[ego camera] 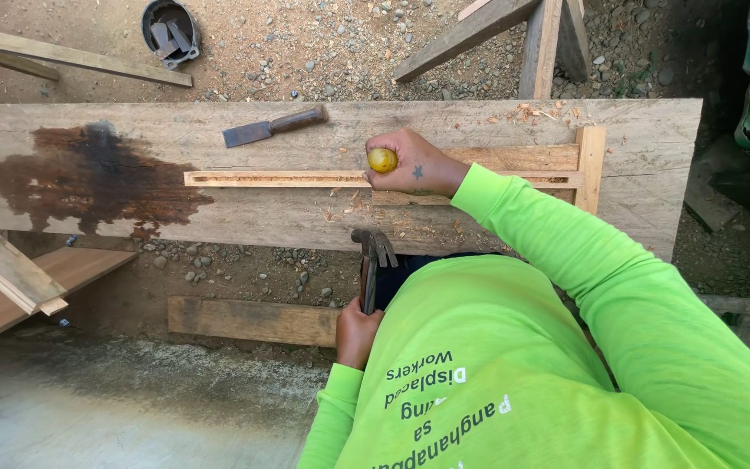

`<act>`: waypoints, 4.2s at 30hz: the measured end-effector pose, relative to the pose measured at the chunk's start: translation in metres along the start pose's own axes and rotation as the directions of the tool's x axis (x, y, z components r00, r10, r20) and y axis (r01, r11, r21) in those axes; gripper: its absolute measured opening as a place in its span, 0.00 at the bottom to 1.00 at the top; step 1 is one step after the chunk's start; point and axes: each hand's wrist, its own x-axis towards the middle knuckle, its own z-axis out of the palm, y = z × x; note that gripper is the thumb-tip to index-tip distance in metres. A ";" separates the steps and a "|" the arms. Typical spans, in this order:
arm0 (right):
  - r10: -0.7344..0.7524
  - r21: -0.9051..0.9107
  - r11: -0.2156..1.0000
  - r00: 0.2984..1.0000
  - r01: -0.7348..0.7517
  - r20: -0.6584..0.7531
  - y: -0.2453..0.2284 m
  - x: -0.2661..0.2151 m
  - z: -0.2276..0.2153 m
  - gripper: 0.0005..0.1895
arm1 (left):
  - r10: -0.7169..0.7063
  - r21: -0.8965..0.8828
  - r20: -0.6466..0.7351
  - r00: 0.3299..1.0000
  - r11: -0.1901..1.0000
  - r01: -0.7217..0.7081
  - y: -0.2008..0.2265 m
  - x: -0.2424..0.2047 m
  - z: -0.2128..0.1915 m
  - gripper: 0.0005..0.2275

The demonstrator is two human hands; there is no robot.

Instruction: Chiseling and hammering a groove in a piece of wood.

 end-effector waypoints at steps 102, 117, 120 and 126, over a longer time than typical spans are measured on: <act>-0.130 -0.100 0.989 0.965 0.110 -0.229 0.007 -0.005 0.029 0.10 | 0.189 -0.001 -0.222 0.956 0.981 -0.195 0.064 0.023 -0.055 0.05; -0.073 -0.007 0.997 0.967 0.074 -0.243 0.030 -0.015 0.000 0.11 | 0.562 0.273 -0.123 0.818 0.812 -0.516 0.193 -0.009 -0.074 0.10; -0.085 -0.018 0.996 0.972 0.084 -0.218 0.023 -0.014 -0.001 0.12 | 0.465 0.254 -0.096 0.880 0.866 -0.430 0.195 -0.014 -0.081 0.09; -0.055 0.087 0.994 0.984 0.071 -0.169 0.018 -0.016 -0.005 0.09 | 0.605 0.059 -0.276 0.747 0.787 -0.615 0.206 -0.039 -0.111 0.08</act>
